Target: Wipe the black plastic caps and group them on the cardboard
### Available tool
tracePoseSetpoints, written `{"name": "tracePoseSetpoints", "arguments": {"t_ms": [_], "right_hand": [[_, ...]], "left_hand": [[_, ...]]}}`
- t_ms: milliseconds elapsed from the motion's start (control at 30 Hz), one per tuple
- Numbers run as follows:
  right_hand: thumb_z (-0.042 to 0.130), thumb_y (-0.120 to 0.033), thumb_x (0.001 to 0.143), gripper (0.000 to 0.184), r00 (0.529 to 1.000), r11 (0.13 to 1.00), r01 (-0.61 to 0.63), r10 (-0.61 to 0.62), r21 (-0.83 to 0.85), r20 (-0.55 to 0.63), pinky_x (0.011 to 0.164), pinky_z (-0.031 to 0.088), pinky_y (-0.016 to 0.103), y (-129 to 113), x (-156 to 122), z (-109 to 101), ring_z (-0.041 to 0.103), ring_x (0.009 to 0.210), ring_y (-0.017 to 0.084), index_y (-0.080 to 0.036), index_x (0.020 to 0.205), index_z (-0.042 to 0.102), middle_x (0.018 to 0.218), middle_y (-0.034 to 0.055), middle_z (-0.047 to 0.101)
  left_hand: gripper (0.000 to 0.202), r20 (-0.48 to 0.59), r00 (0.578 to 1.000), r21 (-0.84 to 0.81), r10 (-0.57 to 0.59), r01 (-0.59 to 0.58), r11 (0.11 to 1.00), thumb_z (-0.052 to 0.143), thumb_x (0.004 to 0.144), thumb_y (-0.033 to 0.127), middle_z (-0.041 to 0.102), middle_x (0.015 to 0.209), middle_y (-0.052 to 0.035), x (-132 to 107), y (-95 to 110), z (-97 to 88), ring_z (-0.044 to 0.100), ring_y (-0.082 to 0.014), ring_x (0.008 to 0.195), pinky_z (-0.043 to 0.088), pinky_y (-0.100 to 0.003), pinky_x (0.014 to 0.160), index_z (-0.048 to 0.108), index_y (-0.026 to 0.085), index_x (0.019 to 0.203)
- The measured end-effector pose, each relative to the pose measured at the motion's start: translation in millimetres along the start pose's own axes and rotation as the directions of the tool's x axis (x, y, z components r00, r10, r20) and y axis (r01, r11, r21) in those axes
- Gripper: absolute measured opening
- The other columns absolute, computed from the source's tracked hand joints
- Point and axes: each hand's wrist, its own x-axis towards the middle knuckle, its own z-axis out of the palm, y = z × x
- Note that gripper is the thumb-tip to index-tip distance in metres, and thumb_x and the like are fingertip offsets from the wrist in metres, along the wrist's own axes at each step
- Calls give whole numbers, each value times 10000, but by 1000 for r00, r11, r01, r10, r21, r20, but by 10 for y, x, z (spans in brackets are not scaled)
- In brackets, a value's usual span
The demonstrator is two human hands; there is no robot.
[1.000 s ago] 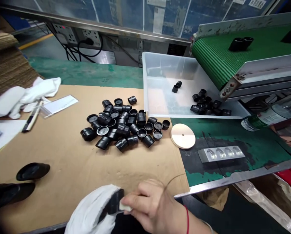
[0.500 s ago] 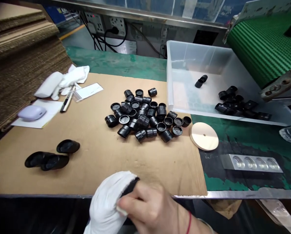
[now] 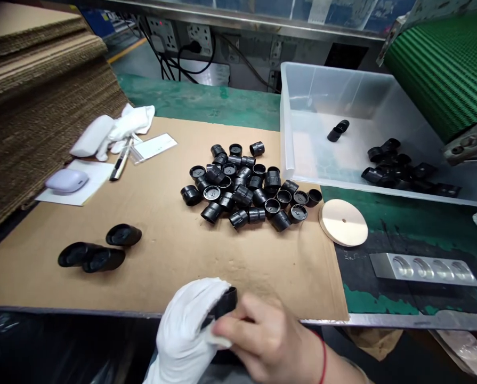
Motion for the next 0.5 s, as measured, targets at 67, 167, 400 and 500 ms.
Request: {"name": "tracePoseSetpoints", "arguments": {"t_ms": [67,167,400,500], "right_hand": [[492,-125,898,220,999,999,-50,50,-5,6,561,460,206,-3,-5,-35,521,635,121,-146,1098,579,742,42,537],[494,-147,895,186,999,1000,-27,27,7,28,557,456,202,-21,53,2,518,632,118,-145,1040,610,752,43,541],[512,-107,885,235,981,988,-152,147,-28,-127,557,451,212,96,-187,-35,521,643,123,-144,1096,611,752,37,530],[533,-125,880,215,956,969,-245,240,-7,-170,542,448,220,102,-334,-132,507,620,121,-154,1078,612,733,23,503]], "left_hand": [[251,4,1000,14,12,-12,1000,504,857,391,710,833,-53,24,6,-8,665,-172,795,547,-309,775,567,189,990],[354,-11,999,56,44,-44,997,343,912,435,701,809,-71,18,-10,8,667,-184,780,558,-325,733,567,168,978],[206,-21,1000,15,6,-6,1000,586,787,207,691,885,-62,14,10,21,648,-176,856,543,-323,783,589,170,990],[258,-39,999,53,-6,8,999,564,758,101,682,904,-70,36,14,2,634,-189,891,539,-344,781,595,152,1009]]}}
